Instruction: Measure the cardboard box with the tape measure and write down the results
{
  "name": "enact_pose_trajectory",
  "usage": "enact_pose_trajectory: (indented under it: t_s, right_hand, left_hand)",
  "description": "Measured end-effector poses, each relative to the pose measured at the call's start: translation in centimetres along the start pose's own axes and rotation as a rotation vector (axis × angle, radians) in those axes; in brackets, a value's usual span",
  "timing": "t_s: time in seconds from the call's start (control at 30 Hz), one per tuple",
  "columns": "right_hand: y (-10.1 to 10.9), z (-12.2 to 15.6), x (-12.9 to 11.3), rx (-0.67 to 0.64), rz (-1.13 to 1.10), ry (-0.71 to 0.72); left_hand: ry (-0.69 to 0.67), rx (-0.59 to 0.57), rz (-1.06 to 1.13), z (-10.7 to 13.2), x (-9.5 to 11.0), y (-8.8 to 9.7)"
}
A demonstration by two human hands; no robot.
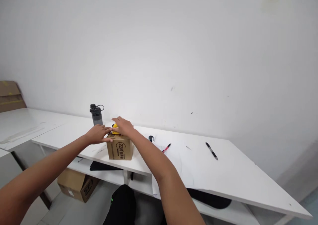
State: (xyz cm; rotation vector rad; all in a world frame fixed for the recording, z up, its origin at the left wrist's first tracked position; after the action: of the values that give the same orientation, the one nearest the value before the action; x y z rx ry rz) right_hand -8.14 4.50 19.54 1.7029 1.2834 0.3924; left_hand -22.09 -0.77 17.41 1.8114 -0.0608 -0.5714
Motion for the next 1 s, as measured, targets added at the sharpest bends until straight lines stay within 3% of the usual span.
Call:
enact_pose_trajectory:
  t_s: [0.13, 0.23, 0.37, 0.43, 0.57, 0.7, 0.83, 0.93, 1.0]
  right_hand:
    - [0.5, 1.0, 0.6, 0.089, -0.216, -0.086]
    - [1.8, 3.3, 2.2, 0.253, -0.372, -0.083]
    - [3.7, 9.3, 7.2, 0.417, -0.223, -0.144]
    - [3.9, 12.8, 10.6, 0.377, -0.061, -0.241]
    - [2.1, 19.0, 16.7, 0.098, 0.113, -0.573]
    - [-1.1, 22.8, 18.5, -0.160, 0.062, -0.694]
    - [-1.5, 23.7, 19.3, -0.111, 0.084, -0.610]
    - [-0.4, 24.0, 21.1, -0.033, 0.065, -0.584]
    - [0.5, 24.5, 22.3, -0.031, 0.172, -0.562]
  left_hand:
    - [0.080, 0.017, 0.064, -1.1, 0.5, 1.5]
    - [0.294, 0.085, 0.203, -1.8, 0.4, 1.6]
    - [0.455, 0.200, 0.506, -2.4, 0.2, -0.1]
    - [0.486, 0.234, 0.617, -2.9, 0.2, -1.0]
    - [0.535, 0.238, 0.717, -4.3, -0.1, -1.2]
    - [0.482, 0.092, 0.696, -5.7, 0.2, -0.4]
    - [0.547, 0.121, 0.849, -5.7, 0.8, -0.8]
    - [0.593, 0.161, 0.917, -5.3, 1.3, -1.3]
    - [0.624, 0.164, 0.882, -5.2, 1.6, -1.4]
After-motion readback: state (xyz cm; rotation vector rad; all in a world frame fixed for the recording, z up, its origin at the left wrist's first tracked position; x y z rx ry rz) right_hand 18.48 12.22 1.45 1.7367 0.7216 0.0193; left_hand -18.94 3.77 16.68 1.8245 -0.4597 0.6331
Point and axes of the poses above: each hand's wrist, its own z-axis away from the middle knuckle, its own y-axis out of the back of the hand, x = y × z, the point moved 5 cm from there along -z, towards the middle knuckle, and after that the axes turned 2 degrees about -z, right-handed, at the moved point
